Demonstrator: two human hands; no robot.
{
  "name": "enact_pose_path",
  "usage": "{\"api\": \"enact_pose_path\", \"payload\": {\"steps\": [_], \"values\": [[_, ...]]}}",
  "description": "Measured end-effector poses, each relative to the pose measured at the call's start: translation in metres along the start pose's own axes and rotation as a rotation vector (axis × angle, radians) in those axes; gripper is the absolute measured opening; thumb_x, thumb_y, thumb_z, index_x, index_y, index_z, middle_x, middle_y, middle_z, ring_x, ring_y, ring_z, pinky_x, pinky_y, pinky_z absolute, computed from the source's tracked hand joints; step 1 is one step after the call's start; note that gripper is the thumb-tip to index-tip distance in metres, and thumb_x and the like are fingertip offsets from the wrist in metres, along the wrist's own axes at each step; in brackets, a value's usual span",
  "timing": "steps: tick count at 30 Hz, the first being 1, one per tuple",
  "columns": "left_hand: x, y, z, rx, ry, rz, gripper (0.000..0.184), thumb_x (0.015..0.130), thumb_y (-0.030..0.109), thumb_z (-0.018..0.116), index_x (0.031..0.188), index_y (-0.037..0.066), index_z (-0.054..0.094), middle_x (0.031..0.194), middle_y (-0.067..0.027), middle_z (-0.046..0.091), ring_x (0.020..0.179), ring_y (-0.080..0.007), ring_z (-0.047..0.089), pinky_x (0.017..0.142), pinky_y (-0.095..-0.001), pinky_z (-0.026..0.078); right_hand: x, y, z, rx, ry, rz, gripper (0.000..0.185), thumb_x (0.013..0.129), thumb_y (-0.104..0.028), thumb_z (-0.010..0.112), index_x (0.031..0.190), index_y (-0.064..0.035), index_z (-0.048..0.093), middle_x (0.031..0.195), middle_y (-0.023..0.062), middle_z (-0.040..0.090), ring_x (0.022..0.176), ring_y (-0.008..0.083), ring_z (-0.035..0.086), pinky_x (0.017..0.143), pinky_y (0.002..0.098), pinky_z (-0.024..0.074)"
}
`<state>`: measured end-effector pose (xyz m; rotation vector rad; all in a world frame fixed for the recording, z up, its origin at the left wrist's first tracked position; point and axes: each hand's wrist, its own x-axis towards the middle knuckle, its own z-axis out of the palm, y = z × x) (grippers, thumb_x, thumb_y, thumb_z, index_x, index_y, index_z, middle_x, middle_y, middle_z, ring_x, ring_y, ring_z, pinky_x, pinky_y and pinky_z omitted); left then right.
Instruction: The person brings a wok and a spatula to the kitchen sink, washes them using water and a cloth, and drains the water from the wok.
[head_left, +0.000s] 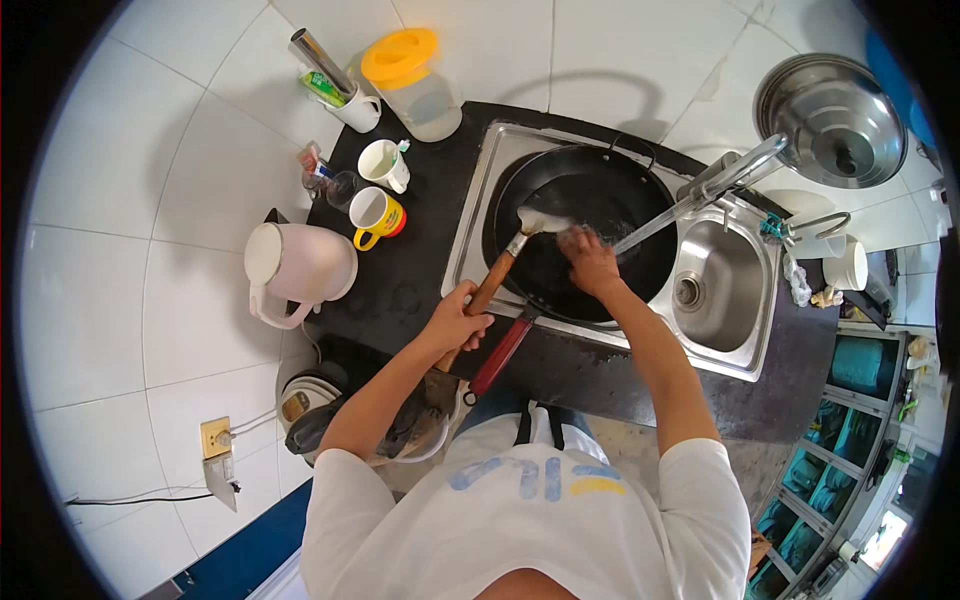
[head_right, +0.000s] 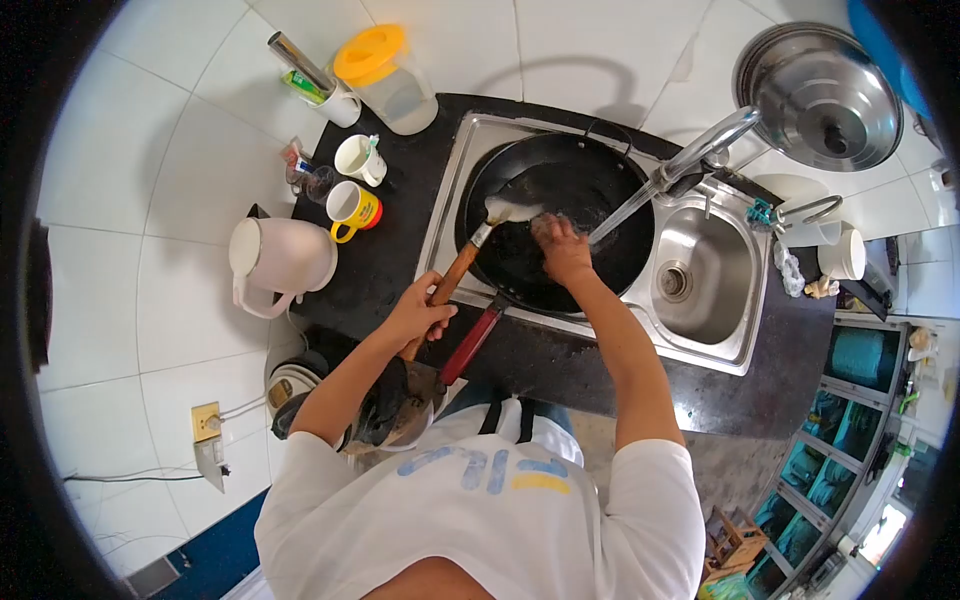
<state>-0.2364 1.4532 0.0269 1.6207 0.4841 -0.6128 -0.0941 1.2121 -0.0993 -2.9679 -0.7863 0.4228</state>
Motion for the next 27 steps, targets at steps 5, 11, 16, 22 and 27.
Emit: {"api": "enact_pose_path", "payload": {"steps": [5, 11, 16, 22, 27], "values": [[0.026, -0.031, -0.007, 0.607, 0.308, 0.42, 0.032, 0.078, 0.011, 0.07, 0.098, 0.004, 0.046, 0.07, -0.0152, 0.059, 0.064, -0.0324, 0.062, 0.055, -0.0407, 0.047, 0.005, 0.007, 0.04, 0.001, 0.008, 0.063, 0.06, 0.072, -0.014, 0.07, 0.128, -0.0218, 0.052, 0.14, 0.0135, 0.036, 0.123, 0.0374, 0.042, 0.093, 0.0481, 0.0463], [0.019, -0.013, -0.005, 0.859, 0.34, 0.273, 0.025, 0.076, 0.014, 0.069, 0.091, 0.004, 0.051, 0.079, -0.0214, 0.061, 0.082, -0.043, 0.06, 0.067, -0.047, 0.047, 0.002, 0.038, 0.027, 0.819, 0.32, 0.08, 0.053, 0.065, 0.0, 0.064, 0.117, -0.0092, 0.059, 0.123, 0.0192, 0.052, 0.109, 0.0385, 0.053, 0.091, 0.042, 0.0469], [0.027, -0.013, 0.006, 0.823, 0.286, 0.315, 0.021, 0.074, 0.008, 0.065, 0.089, 0.004, 0.051, 0.08, -0.0226, 0.06, 0.083, -0.0432, 0.059, 0.068, -0.0475, 0.046, -0.025, -0.021, -0.031, 0.861, 0.715, -0.13, 0.058, 0.064, 0.007, 0.06, 0.119, -0.0103, 0.058, 0.123, 0.0182, 0.052, 0.111, 0.0393, 0.05, 0.096, 0.0425, 0.0423], [0.025, -0.01, 0.015, 0.816, 0.216, 0.325, 0.022, 0.072, 0.006, 0.063, 0.09, 0.003, 0.051, 0.08, -0.0231, 0.06, 0.083, -0.0437, 0.059, 0.069, -0.0478, 0.046, -0.013, -0.031, -0.018, 0.623, 0.661, -0.075, 0.064, 0.07, 0.007, 0.055, 0.13, -0.0124, 0.053, 0.13, 0.0169, 0.049, 0.115, 0.0366, 0.047, 0.096, 0.046, 0.0397], [0.004, -0.019, 0.015, 0.805, 0.212, 0.33, 0.023, 0.074, 0.008, 0.062, 0.094, 0.006, 0.052, 0.08, -0.0219, 0.062, 0.083, -0.0423, 0.061, 0.07, -0.0498, 0.047, 0.014, 0.011, 0.025, 0.705, 0.526, 0.025, 0.057, 0.076, 0.003, 0.049, 0.132, -0.0079, 0.05, 0.124, 0.0175, 0.054, 0.117, 0.0342, 0.047, 0.098, 0.0439, 0.0364]]}}
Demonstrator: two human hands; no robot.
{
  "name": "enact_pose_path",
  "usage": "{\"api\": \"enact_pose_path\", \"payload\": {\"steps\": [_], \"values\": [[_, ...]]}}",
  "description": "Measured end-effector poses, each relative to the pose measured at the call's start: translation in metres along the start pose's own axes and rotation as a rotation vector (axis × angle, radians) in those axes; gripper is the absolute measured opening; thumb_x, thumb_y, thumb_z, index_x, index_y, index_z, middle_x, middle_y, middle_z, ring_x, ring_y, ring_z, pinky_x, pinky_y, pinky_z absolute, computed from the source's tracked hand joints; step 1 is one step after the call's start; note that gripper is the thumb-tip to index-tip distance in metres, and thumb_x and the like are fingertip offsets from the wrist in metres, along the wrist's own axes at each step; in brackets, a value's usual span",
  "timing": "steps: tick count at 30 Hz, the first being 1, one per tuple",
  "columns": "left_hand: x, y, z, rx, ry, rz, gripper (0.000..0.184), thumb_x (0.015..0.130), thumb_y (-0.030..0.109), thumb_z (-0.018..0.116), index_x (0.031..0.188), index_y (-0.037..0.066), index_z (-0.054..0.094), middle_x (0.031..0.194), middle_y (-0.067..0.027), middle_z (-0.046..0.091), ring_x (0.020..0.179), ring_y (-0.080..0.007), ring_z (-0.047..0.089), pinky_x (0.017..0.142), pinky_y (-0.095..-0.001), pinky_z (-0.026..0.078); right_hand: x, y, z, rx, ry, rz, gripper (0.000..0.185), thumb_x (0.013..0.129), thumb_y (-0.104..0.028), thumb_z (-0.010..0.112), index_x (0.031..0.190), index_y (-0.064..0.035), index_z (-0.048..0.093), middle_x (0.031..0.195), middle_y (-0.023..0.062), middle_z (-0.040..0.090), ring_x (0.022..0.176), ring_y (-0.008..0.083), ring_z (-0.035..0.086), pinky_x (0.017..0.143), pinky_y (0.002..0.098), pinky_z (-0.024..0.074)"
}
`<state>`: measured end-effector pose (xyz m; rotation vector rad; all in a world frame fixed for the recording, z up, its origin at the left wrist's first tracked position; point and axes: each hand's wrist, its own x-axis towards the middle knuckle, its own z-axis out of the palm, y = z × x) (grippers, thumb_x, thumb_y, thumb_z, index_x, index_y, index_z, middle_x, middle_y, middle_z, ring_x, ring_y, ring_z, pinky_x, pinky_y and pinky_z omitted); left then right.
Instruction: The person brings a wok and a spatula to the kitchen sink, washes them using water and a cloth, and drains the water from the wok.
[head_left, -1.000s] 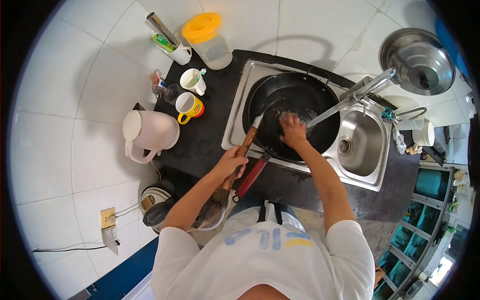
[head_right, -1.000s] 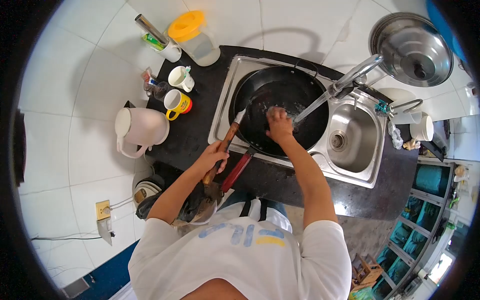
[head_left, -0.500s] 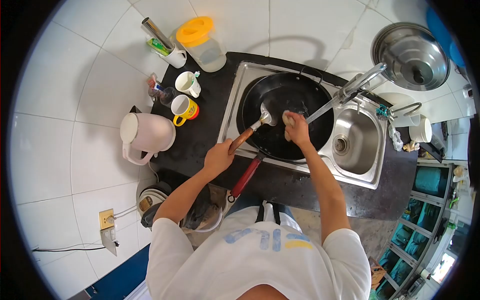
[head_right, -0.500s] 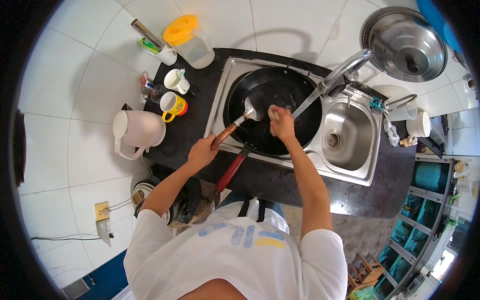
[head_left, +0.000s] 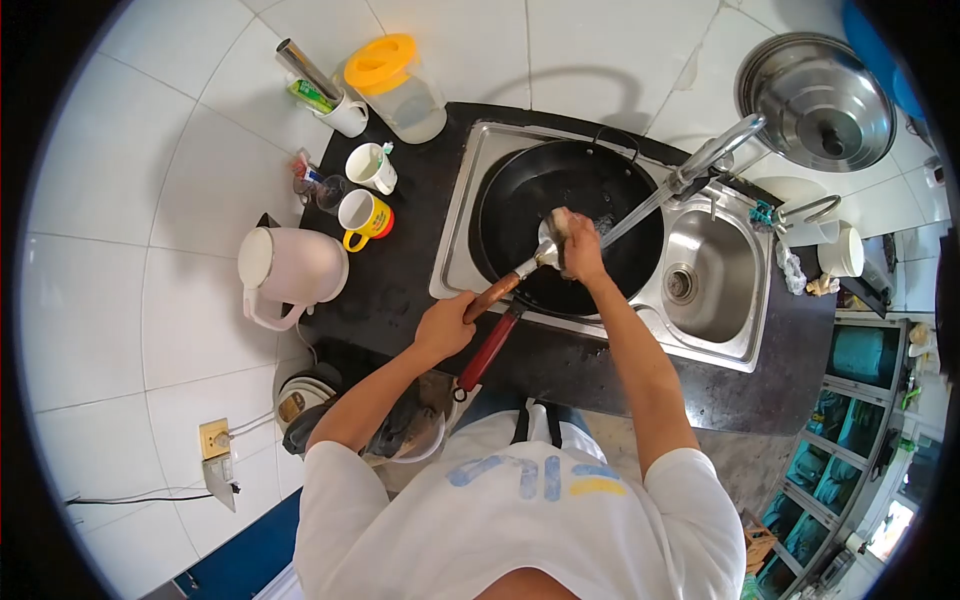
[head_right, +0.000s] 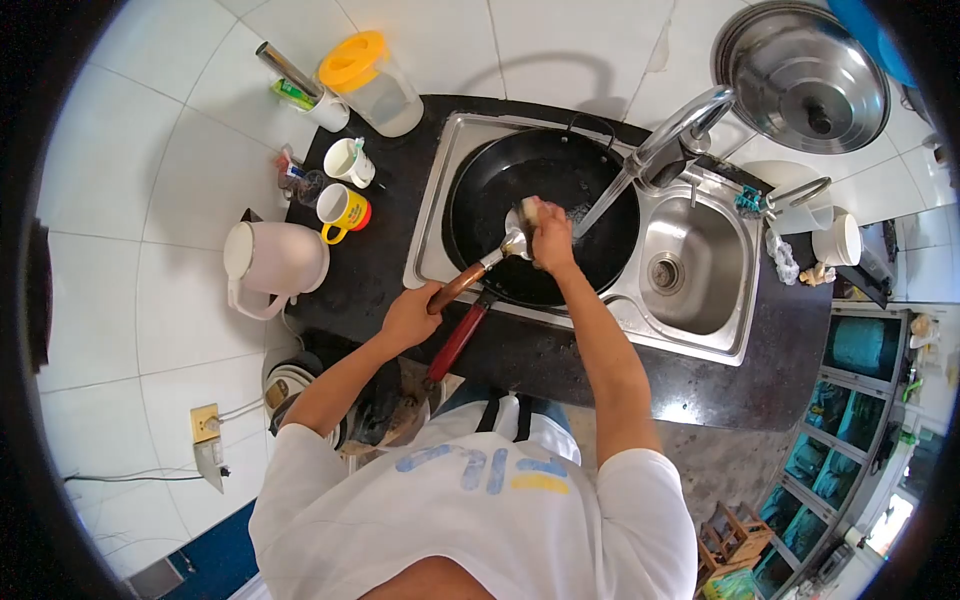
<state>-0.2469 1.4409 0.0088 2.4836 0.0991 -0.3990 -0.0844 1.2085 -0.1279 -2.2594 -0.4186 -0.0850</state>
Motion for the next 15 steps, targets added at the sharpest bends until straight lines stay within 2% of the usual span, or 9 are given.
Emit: {"api": "enact_pose_path", "payload": {"steps": [6, 7, 10, 11, 13, 14, 15], "values": [[-0.018, -0.01, -0.002, 0.018, 0.027, -0.053, 0.027, 0.073, 0.009, 0.065, 0.098, 0.005, 0.056, 0.077, -0.0226, 0.062, 0.076, -0.0422, 0.061, 0.065, -0.0455, 0.047, -0.005, 0.042, 0.0, -0.22, -0.09, 0.181, 0.056, 0.077, -0.001, 0.055, 0.132, -0.0074, 0.048, 0.123, 0.0206, 0.053, 0.115, 0.0378, 0.05, 0.097, 0.0467, 0.0376], [-0.021, -0.011, -0.004, -0.002, 0.061, -0.058, 0.027, 0.073, 0.01, 0.065, 0.098, 0.005, 0.056, 0.076, -0.0225, 0.061, 0.076, -0.0423, 0.061, 0.064, -0.0447, 0.048, -0.008, 0.033, -0.015, -0.301, -0.178, 0.164, 0.047, 0.076, -0.004, 0.057, 0.124, -0.0062, 0.055, 0.119, 0.0217, 0.056, 0.111, 0.0379, 0.053, 0.093, 0.0456, 0.0416], [-0.03, -0.009, -0.008, -0.059, 0.117, -0.081, 0.028, 0.073, 0.01, 0.065, 0.099, 0.005, 0.056, 0.075, -0.0226, 0.061, 0.076, -0.0426, 0.06, 0.064, -0.0446, 0.047, -0.019, 0.027, -0.05, -0.198, -0.271, 0.031, 0.033, 0.078, -0.008, 0.058, 0.111, -0.0042, 0.063, 0.103, 0.0199, 0.064, 0.095, 0.0372, 0.061, 0.084, 0.0438, 0.0485], [-0.031, -0.008, -0.009, -0.074, 0.113, -0.096, 0.028, 0.073, 0.01, 0.065, 0.099, 0.006, 0.056, 0.077, -0.0227, 0.061, 0.077, -0.0426, 0.06, 0.066, -0.046, 0.047, -0.026, 0.029, -0.064, -0.142, -0.176, 0.069, 0.025, 0.079, -0.008, 0.06, 0.103, -0.0038, 0.066, 0.096, 0.0183, 0.067, 0.088, 0.0333, 0.065, 0.076, 0.0411, 0.0515], [-0.034, -0.011, -0.007, -0.117, 0.129, -0.072, 0.027, 0.074, 0.01, 0.065, 0.099, 0.006, 0.056, 0.075, -0.0213, 0.061, 0.073, -0.0405, 0.06, 0.064, -0.0455, 0.047, -0.029, 0.026, -0.107, -0.084, -0.019, 0.114, 0.022, 0.081, -0.008, 0.061, 0.101, -0.0018, 0.066, 0.088, 0.0167, 0.069, 0.077, 0.027, 0.069, 0.067, 0.0359, 0.0539], [-0.035, -0.017, -0.003, -0.143, 0.147, -0.033, 0.026, 0.074, 0.009, 0.065, 0.099, 0.006, 0.056, 0.071, -0.0198, 0.061, 0.068, -0.0383, 0.061, 0.06, -0.0437, 0.047, -0.031, 0.037, -0.122, 0.133, 0.055, 0.3, 0.018, 0.085, -0.008, 0.059, 0.1, -0.0001, 0.066, 0.083, 0.0137, 0.07, 0.065, 0.0189, 0.068, 0.056, 0.0284, 0.0529], [-0.035, -0.019, 0.0, -0.17, 0.165, 0.004, 0.025, 0.075, 0.009, 0.065, 0.099, 0.005, 0.056, 0.068, -0.0182, 0.06, 0.063, -0.0361, 0.062, 0.057, -0.0418, 0.047, -0.03, 0.042, -0.146, 0.201, 0.102, 0.363, 0.017, 0.087, -0.006, 0.056, 0.099, 0.0014, 0.066, 0.081, 0.0127, 0.069, 0.058, 0.0147, 0.065, 0.05, 0.0245, 0.0506]]}}
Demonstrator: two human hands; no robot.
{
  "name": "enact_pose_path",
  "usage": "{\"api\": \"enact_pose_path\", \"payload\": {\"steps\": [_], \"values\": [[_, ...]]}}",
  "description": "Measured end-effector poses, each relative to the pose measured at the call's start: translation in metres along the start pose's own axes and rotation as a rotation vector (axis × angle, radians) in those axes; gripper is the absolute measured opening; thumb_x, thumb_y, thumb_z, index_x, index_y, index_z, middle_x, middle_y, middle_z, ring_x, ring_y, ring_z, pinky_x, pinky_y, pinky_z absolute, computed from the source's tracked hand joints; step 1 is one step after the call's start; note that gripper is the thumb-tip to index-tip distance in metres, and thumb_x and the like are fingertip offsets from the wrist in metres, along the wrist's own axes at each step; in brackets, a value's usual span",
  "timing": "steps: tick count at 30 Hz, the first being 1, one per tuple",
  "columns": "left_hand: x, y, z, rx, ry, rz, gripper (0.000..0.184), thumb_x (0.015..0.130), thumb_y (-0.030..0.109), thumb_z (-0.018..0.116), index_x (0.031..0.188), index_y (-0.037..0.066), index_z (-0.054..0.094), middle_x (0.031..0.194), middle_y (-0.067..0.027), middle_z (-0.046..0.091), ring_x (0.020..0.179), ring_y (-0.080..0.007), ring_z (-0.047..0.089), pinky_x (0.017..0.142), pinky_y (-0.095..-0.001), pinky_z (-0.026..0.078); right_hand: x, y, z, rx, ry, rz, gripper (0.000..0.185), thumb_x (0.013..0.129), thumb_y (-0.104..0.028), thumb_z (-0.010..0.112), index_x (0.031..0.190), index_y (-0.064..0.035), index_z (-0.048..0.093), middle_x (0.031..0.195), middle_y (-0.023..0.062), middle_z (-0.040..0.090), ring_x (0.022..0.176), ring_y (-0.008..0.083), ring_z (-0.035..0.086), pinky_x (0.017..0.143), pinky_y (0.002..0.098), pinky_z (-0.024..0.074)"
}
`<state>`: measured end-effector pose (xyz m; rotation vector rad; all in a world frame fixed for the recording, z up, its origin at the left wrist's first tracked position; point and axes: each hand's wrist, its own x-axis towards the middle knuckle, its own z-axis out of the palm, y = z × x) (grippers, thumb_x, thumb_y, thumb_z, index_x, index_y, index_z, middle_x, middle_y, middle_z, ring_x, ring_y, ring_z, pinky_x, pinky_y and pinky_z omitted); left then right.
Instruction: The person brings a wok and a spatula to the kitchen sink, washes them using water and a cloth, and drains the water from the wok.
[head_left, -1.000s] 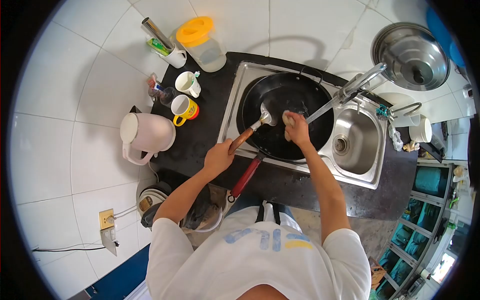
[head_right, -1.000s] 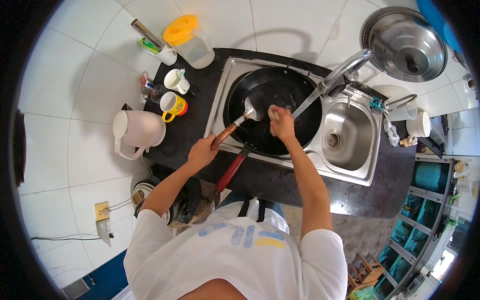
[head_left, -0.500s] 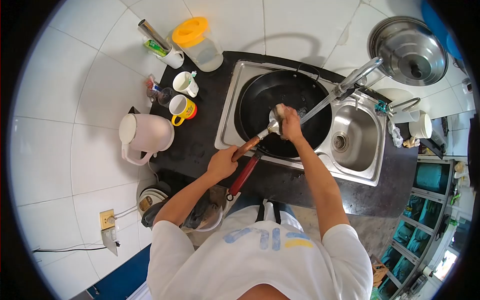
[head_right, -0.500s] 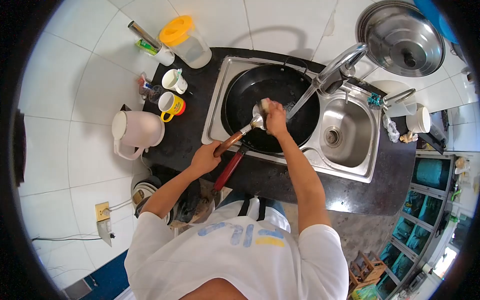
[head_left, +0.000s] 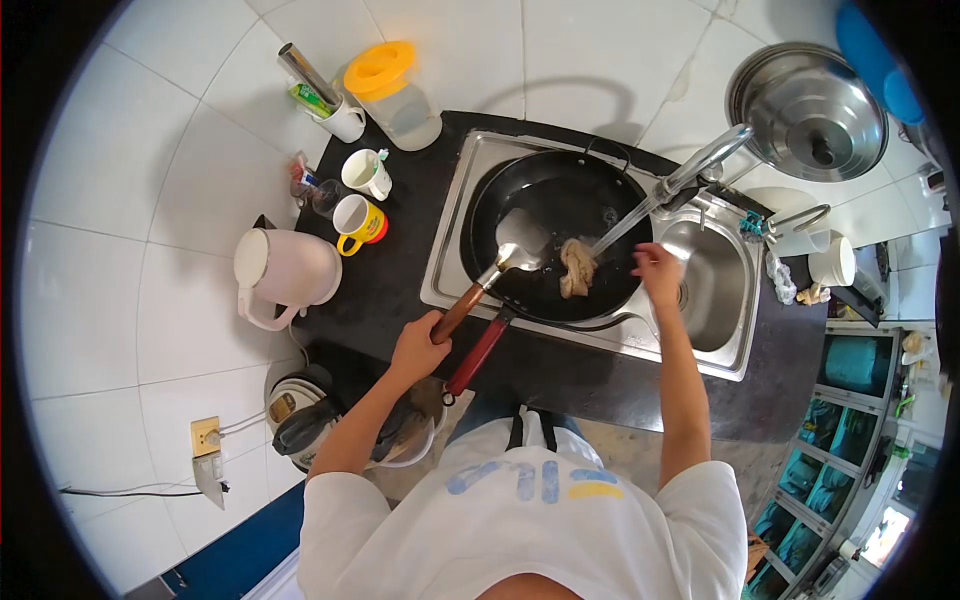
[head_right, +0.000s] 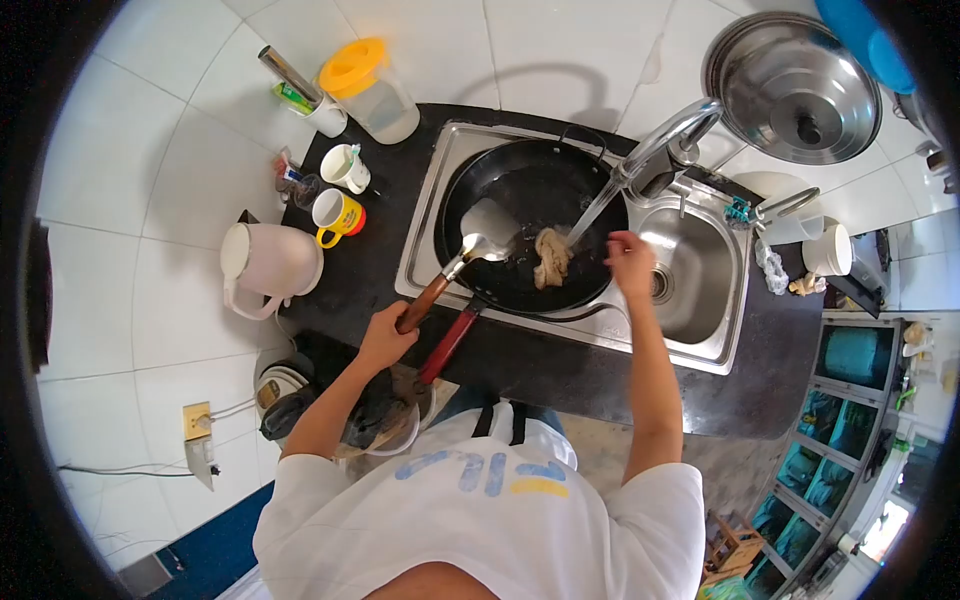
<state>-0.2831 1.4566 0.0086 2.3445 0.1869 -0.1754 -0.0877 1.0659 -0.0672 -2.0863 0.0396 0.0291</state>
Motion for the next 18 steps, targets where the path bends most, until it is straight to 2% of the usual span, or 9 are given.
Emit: {"api": "enact_pose_path", "payload": {"steps": [1, 2, 3, 5, 6, 8, 11, 15, 18], "values": [[0.0, 0.006, 0.0, -0.132, -0.065, -0.12, 0.022, 0.076, 0.008, 0.064, 0.097, 0.004, 0.056, 0.066, -0.0153, 0.059, 0.058, -0.0315, 0.06, 0.053, -0.0388, 0.046, 0.009, 0.026, -0.014, 0.12, 0.163, -0.024, 0.017, 0.088, -0.005, 0.053, 0.099, 0.0011, 0.064, 0.079, 0.0115, 0.068, 0.055, 0.0145, 0.062, 0.046, 0.0252, 0.0485], [-0.001, 0.017, -0.005, -0.263, -0.13, -0.239, 0.02, 0.077, 0.007, 0.064, 0.095, 0.003, 0.056, 0.063, -0.0124, 0.058, 0.054, -0.0268, 0.058, 0.05, -0.0358, 0.045, 0.019, 0.04, -0.031, 0.195, 0.259, 0.111, 0.018, 0.088, -0.006, 0.053, 0.102, 0.0008, 0.062, 0.079, 0.0096, 0.065, 0.053, 0.0135, 0.06, 0.043, 0.0254, 0.045], [0.0, 0.026, -0.008, -0.394, -0.194, -0.358, 0.017, 0.078, 0.006, 0.064, 0.093, 0.003, 0.056, 0.061, -0.0095, 0.056, 0.049, -0.0221, 0.057, 0.046, -0.0329, 0.044, 0.025, 0.035, -0.049, 0.223, 0.297, 0.237, 0.021, 0.087, -0.008, 0.055, 0.105, -0.0003, 0.059, 0.086, 0.0077, 0.063, 0.056, 0.0136, 0.06, 0.04, 0.0249, 0.0409], [0.003, 0.036, -0.01, -0.679, -0.313, -0.437, 0.013, 0.081, 0.006, 0.061, 0.092, 0.003, 0.055, 0.06, -0.005, 0.053, 0.046, -0.0151, 0.052, 0.042, -0.0283, 0.041, 0.051, 0.049, -0.067, 0.242, 0.283, 0.445, 0.025, 0.086, -0.012, 0.057, 0.11, -0.0035, 0.057, 0.098, 0.0068, 0.062, 0.073, 0.0154, 0.062, 0.051, 0.0283, 0.0449], [0.004, 0.04, -0.011, -0.821, -0.373, -0.475, 0.01, 0.083, 0.006, 0.059, 0.091, 0.003, 0.054, 0.06, -0.0027, 0.051, 0.045, -0.0116, 0.049, 0.039, -0.026, 0.039, 0.062, 0.054, -0.075, 0.423, 0.202, 0.504, 0.026, 0.087, -0.014, 0.057, 0.111, -0.005, 0.057, 0.101, 0.006, 0.061, 0.079, 0.016, 0.062, 0.057, 0.0299, 0.0455], [0.003, 0.049, -0.01, -1.079, -0.435, -0.551, 0.012, 0.085, 0.011, 0.057, 0.093, 0.003, 0.054, 0.059, -0.0038, 0.051, 0.044, -0.0131, 0.048, 0.039, -0.0256, 0.037, 0.075, 0.058, -0.086, 0.786, 0.033, 0.614, 0.027, 0.087, -0.017, 0.057, 0.113, -0.0081, 0.057, 0.105, 0.0044, 0.06, 0.09, 0.0173, 0.06, 0.068, 0.0332, 0.0468], [-0.001, 0.058, -0.005, -1.417, -0.565, -0.582, 0.019, 0.087, 0.02, 0.051, 0.097, 0.003, 0.054, 0.058, -0.0047, 0.049, 0.042, -0.0142, 0.046, 0.038, -0.0254, 0.036, 0.081, 0.055, -0.092, 0.801, -0.066, 0.521, 0.026, 0.088, -0.02, 0.057, 0.112, -0.0102, 0.057, 0.105, 0.0032, 0.06, 0.097, 0.0182, 0.058, 0.08, 0.0349, 0.0437], [-0.008, 0.061, 0.007, -1.621, -0.704, -0.516, 0.03, 0.088, 0.028, 0.045, 0.098, 0.002, 0.055, 0.059, -0.0059, 0.05, 0.044, -0.0154, 0.047, 0.041, -0.0269, 0.038, 0.088, 0.056, -0.093, 0.909, -0.079, 0.592, 0.016, 0.088, -0.016, 0.055, 0.102, -0.0083, 0.059, 0.101, 0.0044, 0.061, 0.095, 0.0188, 0.059, 0.078, 0.0334, 0.0459], [-0.014, 0.067, 0.013, -1.701, -0.73, -0.489, 0.032, 0.086, 0.029, 0.045, 0.098, 0.001, 0.054, 0.059, -0.0063, 0.051, 0.045, -0.0159, 0.048, 0.043, -0.0278, 0.04, 0.099, 0.061, -0.097, 0.902, -0.108, 0.638, 0.015, 0.088, -0.014, 0.055, 0.099, -0.0056, 0.058, 0.098, 0.0063, 0.062, 0.092, 0.0189, 0.06, 0.075, 0.0332, 0.0482]]}}
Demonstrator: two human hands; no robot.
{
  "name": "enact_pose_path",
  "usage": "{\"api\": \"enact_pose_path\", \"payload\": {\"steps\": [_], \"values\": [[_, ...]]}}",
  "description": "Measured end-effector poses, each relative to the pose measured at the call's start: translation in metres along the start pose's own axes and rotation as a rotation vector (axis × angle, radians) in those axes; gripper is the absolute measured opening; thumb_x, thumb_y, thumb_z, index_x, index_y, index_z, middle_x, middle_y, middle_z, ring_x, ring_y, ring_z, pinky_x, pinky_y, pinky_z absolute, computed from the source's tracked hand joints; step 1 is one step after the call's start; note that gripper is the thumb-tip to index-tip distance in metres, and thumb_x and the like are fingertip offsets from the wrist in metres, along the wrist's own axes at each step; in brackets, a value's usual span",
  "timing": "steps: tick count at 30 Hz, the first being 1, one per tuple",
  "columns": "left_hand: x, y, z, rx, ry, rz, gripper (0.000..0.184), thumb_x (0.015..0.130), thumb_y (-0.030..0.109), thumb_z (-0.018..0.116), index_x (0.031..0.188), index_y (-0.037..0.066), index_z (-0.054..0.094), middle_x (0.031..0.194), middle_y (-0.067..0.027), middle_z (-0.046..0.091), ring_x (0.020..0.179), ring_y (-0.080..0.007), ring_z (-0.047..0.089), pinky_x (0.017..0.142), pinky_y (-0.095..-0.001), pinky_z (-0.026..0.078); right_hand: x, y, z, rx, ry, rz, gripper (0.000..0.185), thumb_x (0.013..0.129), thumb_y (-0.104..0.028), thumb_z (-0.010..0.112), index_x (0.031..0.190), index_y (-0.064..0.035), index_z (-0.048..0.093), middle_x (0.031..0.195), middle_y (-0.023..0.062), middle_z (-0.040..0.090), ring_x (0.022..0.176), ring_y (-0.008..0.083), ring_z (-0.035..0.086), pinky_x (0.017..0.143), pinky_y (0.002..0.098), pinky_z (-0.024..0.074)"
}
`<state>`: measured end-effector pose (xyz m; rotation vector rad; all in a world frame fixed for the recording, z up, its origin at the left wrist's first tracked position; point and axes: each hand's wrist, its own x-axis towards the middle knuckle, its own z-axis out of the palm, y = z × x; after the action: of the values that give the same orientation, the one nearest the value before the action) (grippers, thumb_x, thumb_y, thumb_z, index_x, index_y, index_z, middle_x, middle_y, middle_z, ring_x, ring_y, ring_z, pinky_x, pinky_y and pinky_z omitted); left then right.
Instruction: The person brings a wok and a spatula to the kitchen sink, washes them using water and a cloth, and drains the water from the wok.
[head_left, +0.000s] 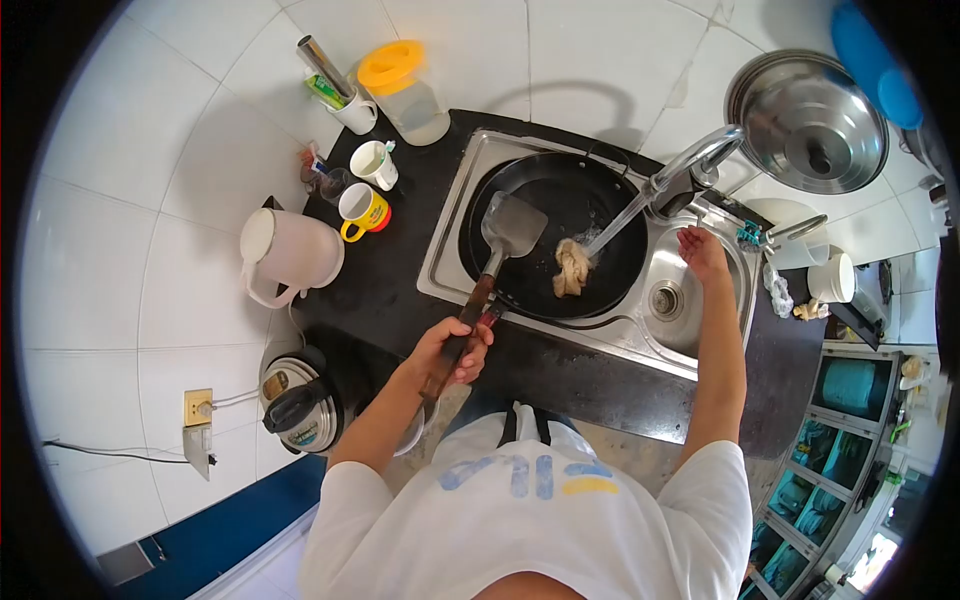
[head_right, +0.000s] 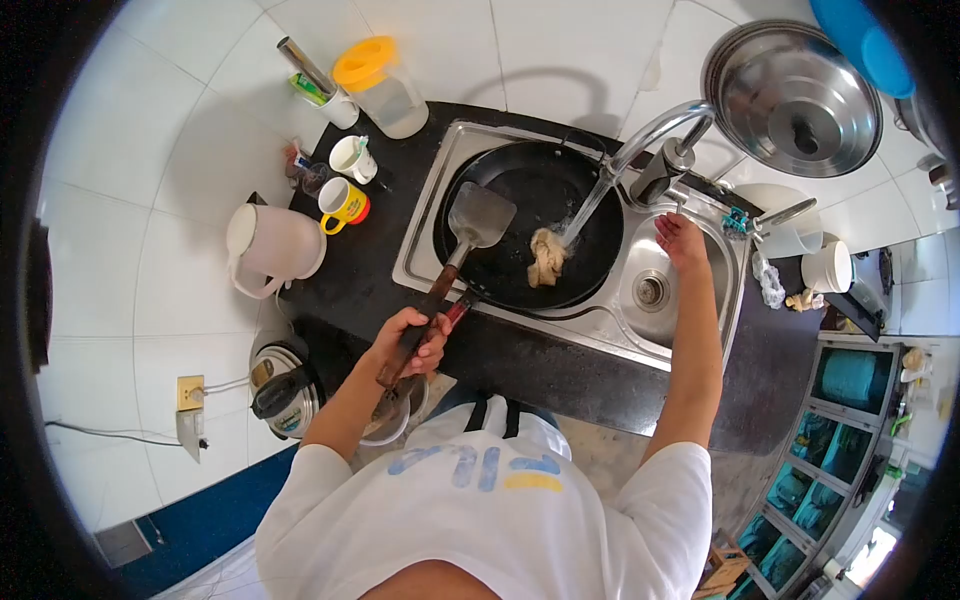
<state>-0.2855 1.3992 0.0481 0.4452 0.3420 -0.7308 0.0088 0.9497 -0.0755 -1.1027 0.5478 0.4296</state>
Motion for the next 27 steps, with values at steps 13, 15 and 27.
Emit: {"api": "enact_pose_path", "payload": {"steps": [13, 15, 27], "values": [[-0.027, -0.016, 0.019, 0.914, 0.461, 0.059, 0.012, 0.078, 0.007, 0.061, 0.086, 0.001, 0.054, 0.058, -0.0077, 0.055, 0.045, -0.0148, 0.052, 0.044, -0.027, 0.044, -0.103, 0.043, 0.059, -0.34, -0.06, -0.212, 0.018, 0.091, -0.017, 0.053, 0.106, -0.0095, 0.058, 0.104, 0.0057, 0.063, 0.09, 0.0167, 0.063, 0.067, 0.0332, 0.0495], [-0.029, -0.014, 0.034, 1.195, 0.497, 0.071, 0.014, 0.078, 0.006, 0.063, 0.086, 0.001, 0.053, 0.059, -0.0059, 0.054, 0.045, -0.0126, 0.051, 0.043, -0.0262, 0.043, -0.115, 0.056, 0.057, -0.356, -0.017, -0.299, 0.02, 0.09, -0.011, 0.054, 0.108, -0.0073, 0.06, 0.103, 0.0044, 0.063, 0.091, 0.0159, 0.063, 0.068, 0.0306, 0.0519], [0.157, -0.205, 0.047, 1.53, 0.216, 0.178, 0.028, 0.077, 0.024, 0.063, 0.083, -0.002, 0.053, 0.08, -0.0253, 0.062, 0.08, -0.043, 0.062, 0.069, -0.0473, 0.048, -0.183, 0.046, -0.025, -0.774, 0.354, -0.822, 0.02, 0.086, 0.001, 0.054, 0.104, 0.0025, 0.063, 0.095, 0.0093, 0.066, 0.091, 0.0154, 0.064, 0.082, 0.025, 0.0484]]}}
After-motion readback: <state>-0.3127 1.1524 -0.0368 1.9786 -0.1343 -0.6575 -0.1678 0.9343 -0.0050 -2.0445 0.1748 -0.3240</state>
